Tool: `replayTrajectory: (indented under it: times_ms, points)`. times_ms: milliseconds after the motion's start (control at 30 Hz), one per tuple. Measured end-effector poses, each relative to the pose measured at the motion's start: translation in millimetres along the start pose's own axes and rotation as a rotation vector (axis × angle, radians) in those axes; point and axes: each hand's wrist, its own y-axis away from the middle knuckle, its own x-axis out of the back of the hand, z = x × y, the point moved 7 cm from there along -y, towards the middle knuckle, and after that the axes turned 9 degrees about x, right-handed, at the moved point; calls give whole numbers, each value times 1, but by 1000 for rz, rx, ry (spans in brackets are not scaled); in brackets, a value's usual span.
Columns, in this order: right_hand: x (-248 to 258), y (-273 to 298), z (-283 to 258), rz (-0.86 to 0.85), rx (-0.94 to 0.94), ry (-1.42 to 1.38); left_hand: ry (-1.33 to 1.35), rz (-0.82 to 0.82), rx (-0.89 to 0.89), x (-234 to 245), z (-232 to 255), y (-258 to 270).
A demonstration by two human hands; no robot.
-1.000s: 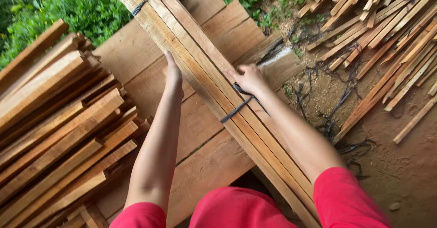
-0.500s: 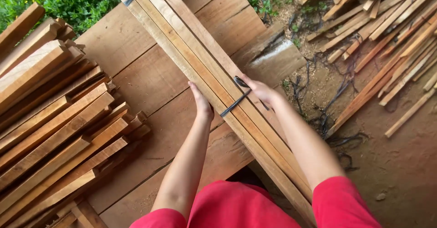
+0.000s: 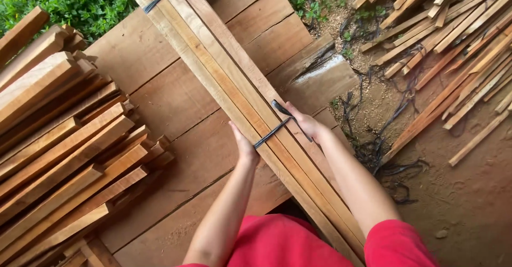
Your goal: Organizing and stacking wooden planks on a workbench.
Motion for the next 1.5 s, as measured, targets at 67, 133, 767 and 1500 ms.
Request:
replayTrajectory:
  times_ms: [67,133,767,1500]
  points:
    - [4,-22,38,14,5,-71,-30,5,23,10,-7,11]
    - [11,-28,52,41,20,-127,-50,-8,44,5,-14,14]
    - [-49,-153,-89,20,288,300,-66,-10,-158,-14,137,-127]
    - [10,-57,58,-33,15,-333,76,83,209,11,-53,11]
